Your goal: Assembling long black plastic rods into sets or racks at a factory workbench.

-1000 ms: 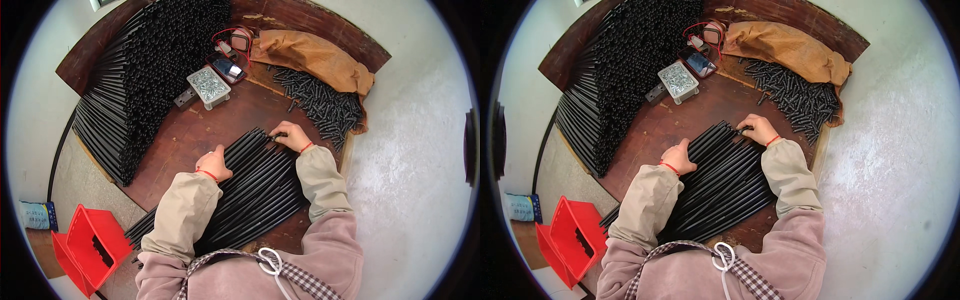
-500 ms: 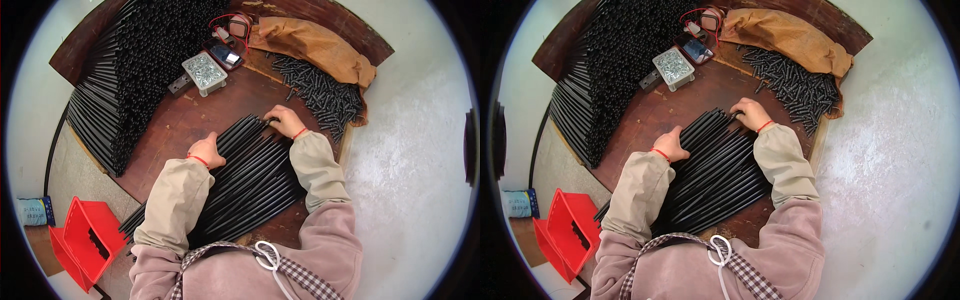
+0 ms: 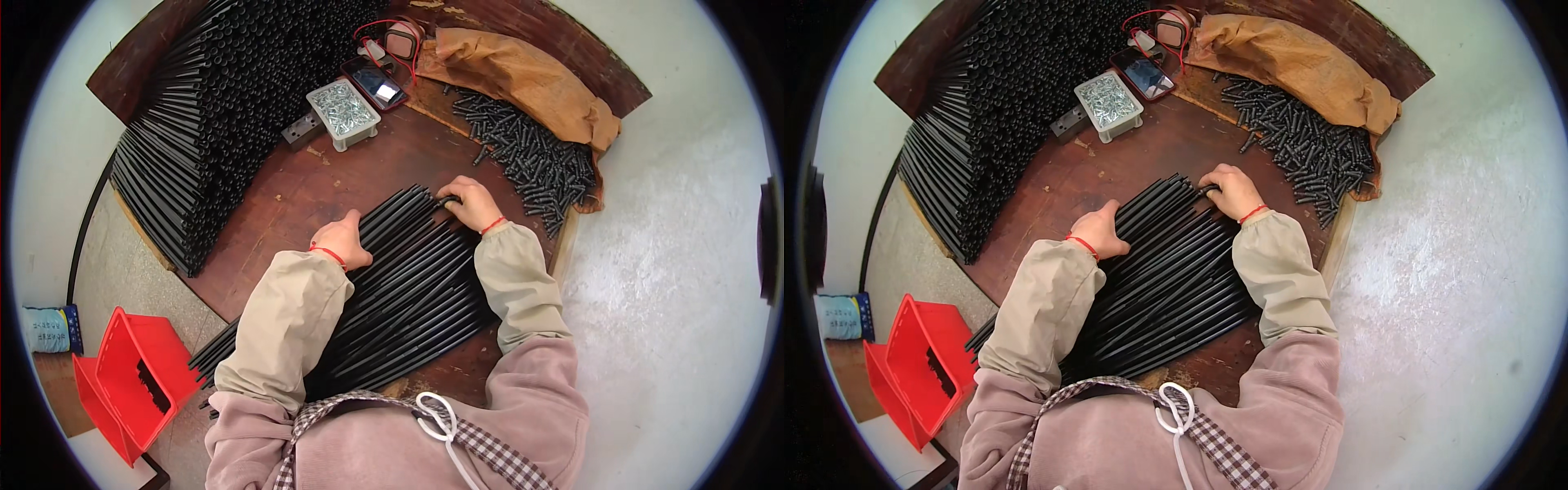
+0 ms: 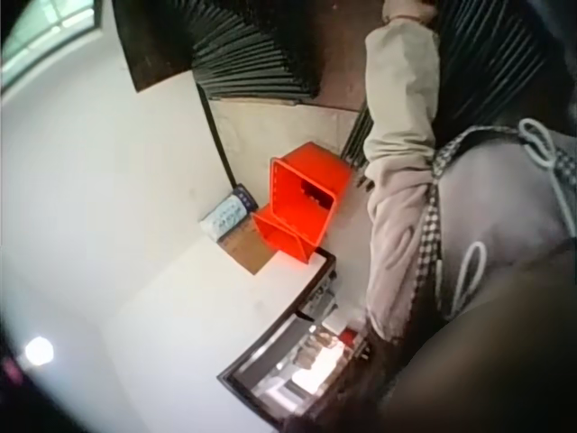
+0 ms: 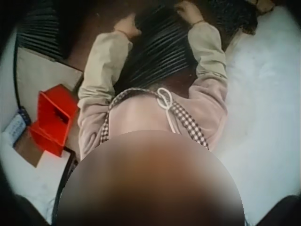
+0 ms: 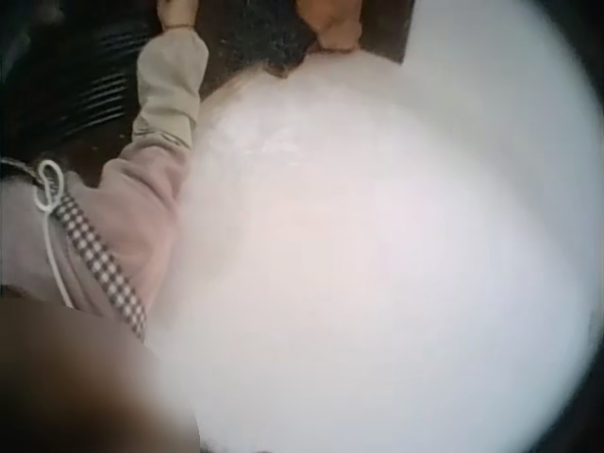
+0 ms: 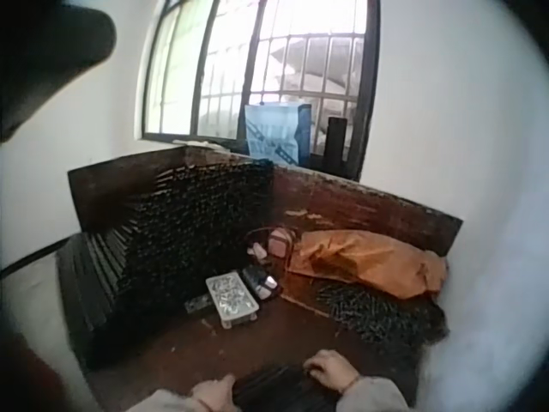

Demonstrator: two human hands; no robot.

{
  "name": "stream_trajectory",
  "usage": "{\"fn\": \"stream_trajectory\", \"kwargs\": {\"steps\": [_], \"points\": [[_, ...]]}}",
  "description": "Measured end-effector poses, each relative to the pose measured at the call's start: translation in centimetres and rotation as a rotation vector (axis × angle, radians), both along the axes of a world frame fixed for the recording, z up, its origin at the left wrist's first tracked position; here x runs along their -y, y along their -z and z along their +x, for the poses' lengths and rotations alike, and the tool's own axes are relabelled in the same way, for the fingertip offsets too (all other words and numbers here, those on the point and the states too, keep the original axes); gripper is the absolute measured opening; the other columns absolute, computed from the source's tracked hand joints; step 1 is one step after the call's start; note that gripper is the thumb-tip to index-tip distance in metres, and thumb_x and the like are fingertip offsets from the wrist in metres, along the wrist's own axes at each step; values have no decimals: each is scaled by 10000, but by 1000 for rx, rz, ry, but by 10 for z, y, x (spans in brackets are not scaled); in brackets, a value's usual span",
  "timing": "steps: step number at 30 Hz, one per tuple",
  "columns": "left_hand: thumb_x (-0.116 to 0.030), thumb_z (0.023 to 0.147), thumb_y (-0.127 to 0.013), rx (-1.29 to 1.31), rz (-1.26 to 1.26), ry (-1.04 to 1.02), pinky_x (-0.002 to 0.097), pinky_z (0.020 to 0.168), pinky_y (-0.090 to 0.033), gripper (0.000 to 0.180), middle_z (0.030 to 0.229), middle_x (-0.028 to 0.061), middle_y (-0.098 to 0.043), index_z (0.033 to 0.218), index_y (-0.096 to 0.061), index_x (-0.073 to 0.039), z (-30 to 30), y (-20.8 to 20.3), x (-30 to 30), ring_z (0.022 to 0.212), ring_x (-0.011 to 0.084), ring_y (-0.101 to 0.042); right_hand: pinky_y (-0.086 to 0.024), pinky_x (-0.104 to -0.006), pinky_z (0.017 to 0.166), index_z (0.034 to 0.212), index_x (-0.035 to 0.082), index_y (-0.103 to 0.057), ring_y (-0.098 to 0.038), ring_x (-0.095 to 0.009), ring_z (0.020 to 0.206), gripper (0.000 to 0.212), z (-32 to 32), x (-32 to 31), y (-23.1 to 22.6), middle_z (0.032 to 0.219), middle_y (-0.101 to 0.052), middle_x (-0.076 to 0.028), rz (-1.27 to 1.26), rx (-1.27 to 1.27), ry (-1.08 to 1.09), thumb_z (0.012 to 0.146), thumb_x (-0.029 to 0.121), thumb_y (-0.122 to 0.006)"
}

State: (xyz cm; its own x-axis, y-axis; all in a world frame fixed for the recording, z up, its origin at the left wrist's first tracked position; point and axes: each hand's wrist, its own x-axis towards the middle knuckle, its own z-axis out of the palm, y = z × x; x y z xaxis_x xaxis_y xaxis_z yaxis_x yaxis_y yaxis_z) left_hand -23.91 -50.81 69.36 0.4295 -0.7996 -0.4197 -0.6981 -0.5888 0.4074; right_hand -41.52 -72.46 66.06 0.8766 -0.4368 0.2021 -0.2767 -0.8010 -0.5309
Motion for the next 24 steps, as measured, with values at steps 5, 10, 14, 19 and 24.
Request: {"fn": "stream_trajectory", "kwargs": {"steps": [5, 10, 14, 19, 24], "points": [[-115, 603, -612, 69, -36, 3, 388, 677, -485, 471, 829, 152, -609, 1041, -445, -67, -6, 4, -4, 784, 337, -603, -459, -237, 696, 972, 53, -612, -577, -159, 768, 244, -5, -6, 3, 877, -585, -37, 609, 132, 46, 744, -23, -572], [-100, 615, -613, 228, -36, -7, 395, 641, -487, 451, 817, 142, -584, 1022, -420, -90, -29, 8, -4, 734, 323, -601, -460, -214, 706, 1042, 22, -568, -584, -130, 800, 267, -8, -1, 8, 928, -591, -52, 1033, 274, 245, 780, -26, -553], [-91, 627, -615, 404, -75, -29, 396, 618, -490, 442, 818, 137, -569, 1016, -404, -102, -36, 15, -3, 706, 311, -599, -460, -209, 719, 1046, 21, -562, -592, -134, 817, 255, -2, 0, 11, 943, -591, -57, 880, 237, 301, 793, -6, -554], [-90, 630, -621, 583, -147, -112, 401, 596, -492, 458, 821, 143, -560, 1025, -389, -101, -22, 25, 0, 683, 313, -598, -463, -241, 738, 986, 64, -609, -588, -171, 820, 240, 4, -6, 14, 929, -588, -43, 497, 195, 107, 754, 12, -578], [-105, 608, -626, 465, 4, -112, 411, 583, -485, 524, 807, 178, -557, 1063, -368, -87, -4, 23, -6, 663, 355, -589, -459, -280, 765, 891, 102, -651, -572, -217, 831, 197, -6, -6, 10, 910, -582, -33, -116, 12, -31, 709, 41, -602]]}}
